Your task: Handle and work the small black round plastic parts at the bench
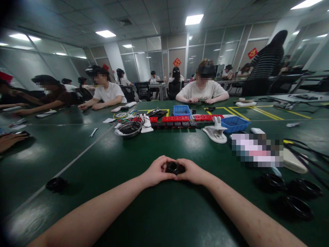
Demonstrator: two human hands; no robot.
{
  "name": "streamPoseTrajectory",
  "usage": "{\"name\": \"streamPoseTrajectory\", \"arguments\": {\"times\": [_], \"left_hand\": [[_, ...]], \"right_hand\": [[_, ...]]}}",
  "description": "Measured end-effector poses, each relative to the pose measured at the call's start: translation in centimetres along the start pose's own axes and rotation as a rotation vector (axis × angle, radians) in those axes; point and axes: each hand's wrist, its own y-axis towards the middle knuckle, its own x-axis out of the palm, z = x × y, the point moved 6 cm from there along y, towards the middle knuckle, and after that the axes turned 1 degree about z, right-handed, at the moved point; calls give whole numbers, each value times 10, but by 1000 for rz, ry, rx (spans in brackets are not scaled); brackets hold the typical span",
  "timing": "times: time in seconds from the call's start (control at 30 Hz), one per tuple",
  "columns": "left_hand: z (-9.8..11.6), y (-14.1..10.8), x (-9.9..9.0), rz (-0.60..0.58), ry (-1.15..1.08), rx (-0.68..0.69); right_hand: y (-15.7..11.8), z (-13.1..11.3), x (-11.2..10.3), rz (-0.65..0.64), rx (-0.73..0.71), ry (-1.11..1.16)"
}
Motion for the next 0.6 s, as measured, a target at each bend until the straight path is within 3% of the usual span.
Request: {"name": "streamPoseTrajectory", "arguments": {"times": [0.13,0.37,0.47,0.6], "left_hand": [[-3,-1,2,42,17,-28],[-1,-5,0,236,156,-51],[-1,-5,-1,224,148,-41],[-3,-1,0,87,48,-15]], "right_hand": [[1,2,0,80,68,-116],[-5,-12,3,354,233,-578],[-7,-16,6,323,224,-639],[-6,-16,1,240,152,-575]]}}
